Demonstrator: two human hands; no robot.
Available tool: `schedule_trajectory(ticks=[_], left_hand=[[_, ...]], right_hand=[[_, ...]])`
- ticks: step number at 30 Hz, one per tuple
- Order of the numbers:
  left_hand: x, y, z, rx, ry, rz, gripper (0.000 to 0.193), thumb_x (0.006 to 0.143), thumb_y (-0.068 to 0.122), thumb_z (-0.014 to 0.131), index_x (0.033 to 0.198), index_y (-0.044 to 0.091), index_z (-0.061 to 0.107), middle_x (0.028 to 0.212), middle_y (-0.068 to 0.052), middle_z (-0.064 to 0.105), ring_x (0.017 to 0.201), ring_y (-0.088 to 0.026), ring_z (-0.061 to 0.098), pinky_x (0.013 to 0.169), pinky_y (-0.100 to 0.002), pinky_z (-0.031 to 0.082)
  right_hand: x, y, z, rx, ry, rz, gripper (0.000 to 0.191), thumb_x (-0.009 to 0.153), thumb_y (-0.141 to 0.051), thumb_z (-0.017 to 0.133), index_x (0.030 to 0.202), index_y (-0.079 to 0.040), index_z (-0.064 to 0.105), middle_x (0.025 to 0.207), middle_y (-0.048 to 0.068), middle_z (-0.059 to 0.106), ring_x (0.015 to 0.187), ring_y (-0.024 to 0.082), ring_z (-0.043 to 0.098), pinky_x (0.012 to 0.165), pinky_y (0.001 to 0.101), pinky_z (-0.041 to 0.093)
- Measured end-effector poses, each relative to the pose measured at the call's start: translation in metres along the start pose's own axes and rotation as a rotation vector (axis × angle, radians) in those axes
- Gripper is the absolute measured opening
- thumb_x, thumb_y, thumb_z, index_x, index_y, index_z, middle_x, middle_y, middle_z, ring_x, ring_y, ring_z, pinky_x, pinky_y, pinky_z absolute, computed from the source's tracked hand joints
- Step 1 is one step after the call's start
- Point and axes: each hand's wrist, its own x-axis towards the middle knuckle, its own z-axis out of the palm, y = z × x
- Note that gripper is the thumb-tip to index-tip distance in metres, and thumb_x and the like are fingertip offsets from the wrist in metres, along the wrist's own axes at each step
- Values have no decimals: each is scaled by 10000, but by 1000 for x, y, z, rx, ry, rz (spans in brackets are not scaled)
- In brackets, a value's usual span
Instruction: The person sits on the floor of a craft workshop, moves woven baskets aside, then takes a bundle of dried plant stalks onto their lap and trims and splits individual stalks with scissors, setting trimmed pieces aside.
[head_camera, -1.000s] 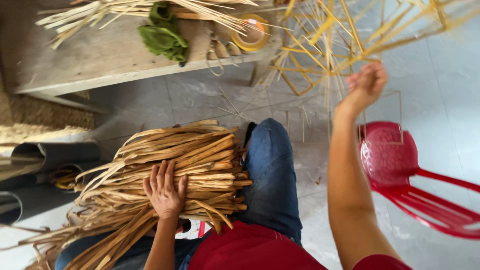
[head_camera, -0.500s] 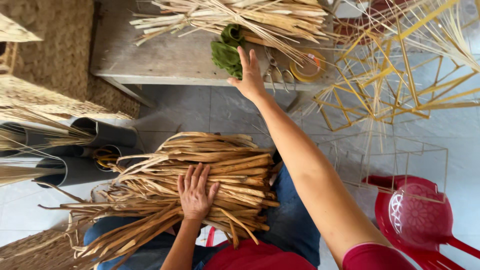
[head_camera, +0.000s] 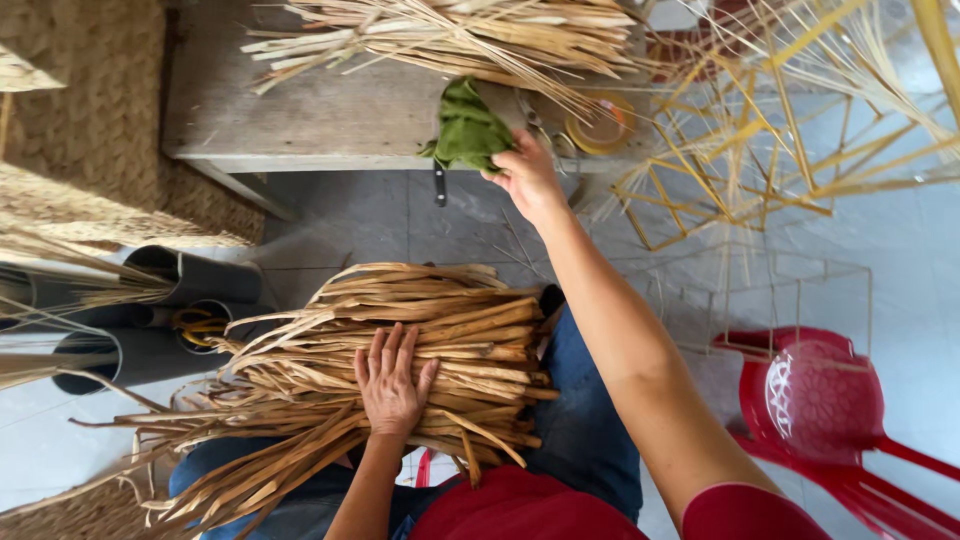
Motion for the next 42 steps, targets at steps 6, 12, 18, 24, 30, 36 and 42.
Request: schedule_trajectory(ticks=[6,12,18,24,30,36,42], left_hand=[[-13,2,6,-14,24,39,611,985,561,539,1460,179,571,1519,-64,543,1481,-295,391,1228,-558,184],[-28,7,6,-33,40,73,592,1047,550,515,1477,150,590,1517,-95,574,1493,-322,405,1239,-567,186],[-32,10,13,-49,29,94,628,1094,593,456,1510,138,573,1537,-106,557,1506,-331,397,1242,-576,178],[-36,9,22,-42,10,104,629,1119,592,430,1521,129,570,1550,-134,542,1515,-363,370,1233,-596,157],[-38,13,24,-44,-11,103,603,1128,571,453,1523,130,569,1552,-137,538,1505,-363,374,1234,-592,170],[-33,14,24,-6,-20,106,609,1109,562,454,1523,130,568,1547,-130,544,1503,-358,385,1231,-602,180],[-26,9,22,-4,-16,70,610,1076,564,470,1502,138,569,1542,-99,548,1507,-342,399,1244,-606,190]], right_hand=[[-187,-91,-56,366,-97,-270,447,927,0,667,1357,-91,582,1408,131,628,1334,330,617,1130,556,534],[-388,-190,-113,149,234,-668,509,881,45,588,1384,-28,574,1312,153,655,1275,299,632,1159,479,508],[-494,-214,-166,-113,716,-813,256,999,114,547,1236,18,561,1166,154,637,1060,251,627,1013,415,568],[-542,-209,-268,-287,1010,-886,226,954,87,585,1155,-17,581,1148,151,665,1071,278,698,931,468,677],[-561,-173,-397,-449,1292,-893,261,920,97,596,1140,-39,562,1140,143,671,1027,232,676,863,410,638],[-536,-142,-441,-478,1500,-708,471,962,95,628,1375,-73,475,1279,153,640,1096,264,635,898,439,557],[-452,-102,-337,-737,1355,-689,466,1059,15,621,1475,-67,428,1323,47,507,1122,122,595,903,293,608]])
